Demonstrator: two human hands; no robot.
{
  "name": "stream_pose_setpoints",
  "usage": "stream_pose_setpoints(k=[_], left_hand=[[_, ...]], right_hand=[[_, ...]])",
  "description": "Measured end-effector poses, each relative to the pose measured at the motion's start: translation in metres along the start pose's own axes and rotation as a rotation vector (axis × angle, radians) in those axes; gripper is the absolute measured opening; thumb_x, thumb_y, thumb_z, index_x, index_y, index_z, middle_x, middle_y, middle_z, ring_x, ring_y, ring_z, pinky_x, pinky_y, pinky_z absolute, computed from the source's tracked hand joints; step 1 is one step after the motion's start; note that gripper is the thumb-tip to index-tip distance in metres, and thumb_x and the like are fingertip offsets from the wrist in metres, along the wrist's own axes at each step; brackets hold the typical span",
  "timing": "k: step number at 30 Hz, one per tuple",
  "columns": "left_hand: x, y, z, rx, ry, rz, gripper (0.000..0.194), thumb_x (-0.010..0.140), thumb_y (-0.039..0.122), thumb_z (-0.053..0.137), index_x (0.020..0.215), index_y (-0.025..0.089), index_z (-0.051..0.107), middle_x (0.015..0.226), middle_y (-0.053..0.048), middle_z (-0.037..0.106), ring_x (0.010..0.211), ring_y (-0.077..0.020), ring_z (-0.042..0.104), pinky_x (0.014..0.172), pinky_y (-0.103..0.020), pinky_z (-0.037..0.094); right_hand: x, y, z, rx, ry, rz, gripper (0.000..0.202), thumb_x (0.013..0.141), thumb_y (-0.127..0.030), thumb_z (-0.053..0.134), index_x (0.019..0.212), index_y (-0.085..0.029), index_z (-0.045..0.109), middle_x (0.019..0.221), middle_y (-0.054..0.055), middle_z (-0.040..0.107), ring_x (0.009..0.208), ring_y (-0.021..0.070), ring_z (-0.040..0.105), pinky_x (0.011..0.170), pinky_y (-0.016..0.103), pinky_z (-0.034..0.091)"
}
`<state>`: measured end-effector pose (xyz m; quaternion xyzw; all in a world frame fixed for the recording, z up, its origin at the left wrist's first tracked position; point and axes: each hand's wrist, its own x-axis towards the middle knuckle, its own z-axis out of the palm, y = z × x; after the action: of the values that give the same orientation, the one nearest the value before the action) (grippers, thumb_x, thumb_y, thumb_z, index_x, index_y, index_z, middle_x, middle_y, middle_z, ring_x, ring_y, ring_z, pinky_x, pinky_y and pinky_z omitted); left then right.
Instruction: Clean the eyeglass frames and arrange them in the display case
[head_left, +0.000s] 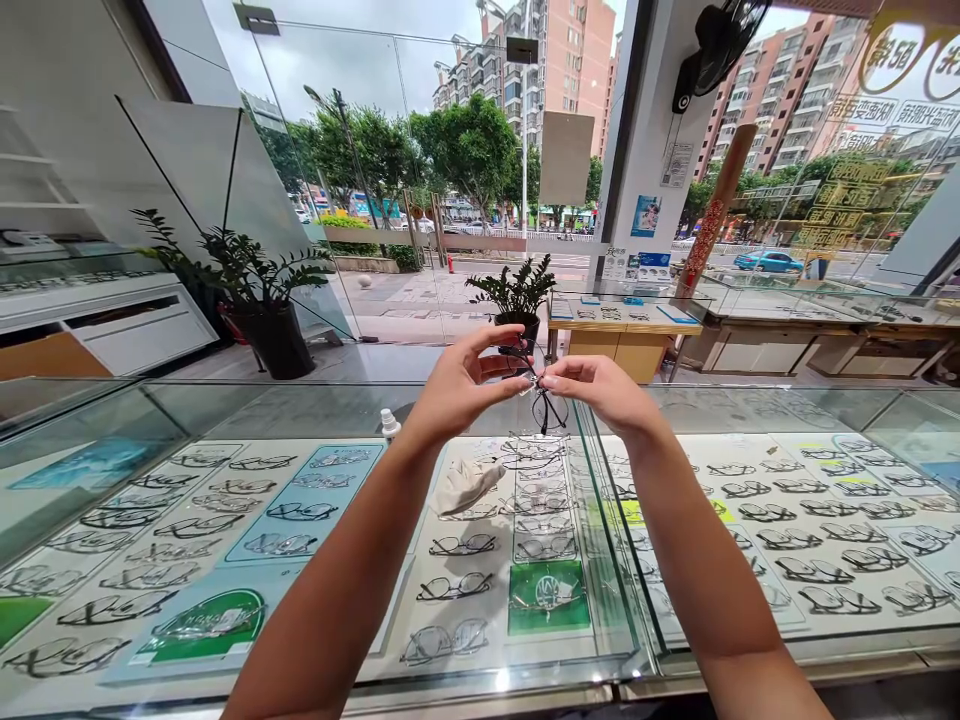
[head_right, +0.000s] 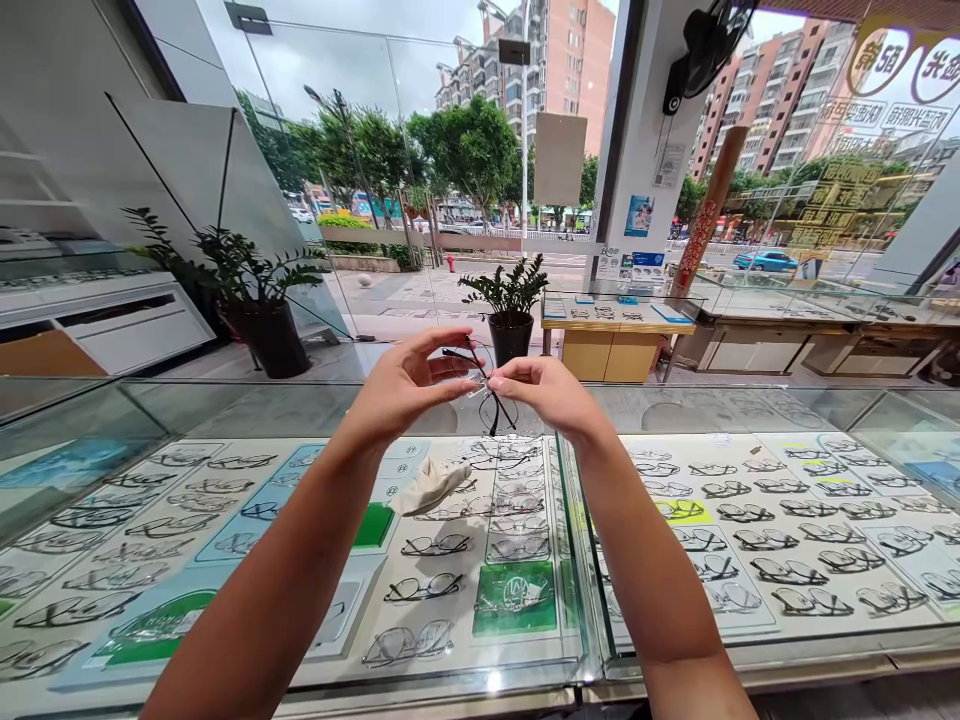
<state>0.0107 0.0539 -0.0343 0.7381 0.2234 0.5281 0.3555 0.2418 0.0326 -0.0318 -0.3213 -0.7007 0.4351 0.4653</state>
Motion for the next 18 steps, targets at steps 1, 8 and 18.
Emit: stream_pose_setpoints(k=[1,8,18], left_hand=[[0.001,-0.002,0.000,-0.015,-0.003,-0.007,0.066,0.074,0.035,0.094,0.136,0.029,0.070,0.133,-0.014,0.071,0.105,-0.0263,0.078,0.089,-0.042,0.069],[-0.004,-0.001,0.016,0.330,0.501,0.049,0.030,0.076,0.031,0.087,0.101,0.024,0.073,0.077,0.001,0.059,0.065,-0.0117,0.054,0.057,-0.026,0.045],[-0.008,-0.002,0.041,0.201,0.152,-0.303,0.039,0.084,0.058,0.078,0.086,0.020,0.082,0.061,0.002,0.049,0.058,-0.0114,0.034,0.055,-0.028,0.020]], right_hand=[[0.001,0.001,0.000,0.003,0.003,0.006,0.033,0.077,-0.057,0.089,0.085,-0.025,0.081,0.095,0.005,0.081,0.090,0.0205,0.070,0.089,0.041,0.057],[0.008,0.015,0.000,-0.038,0.213,-0.043,0.036,0.076,-0.054,0.089,0.085,-0.020,0.081,0.088,0.006,0.081,0.079,0.0184,0.070,0.079,0.036,0.056],[0.002,0.012,0.020,-0.464,0.362,-0.142,0.012,0.093,-0.030,0.073,0.092,-0.020,0.081,0.101,0.009,0.084,0.094,0.0245,0.077,0.090,0.039,0.058]])
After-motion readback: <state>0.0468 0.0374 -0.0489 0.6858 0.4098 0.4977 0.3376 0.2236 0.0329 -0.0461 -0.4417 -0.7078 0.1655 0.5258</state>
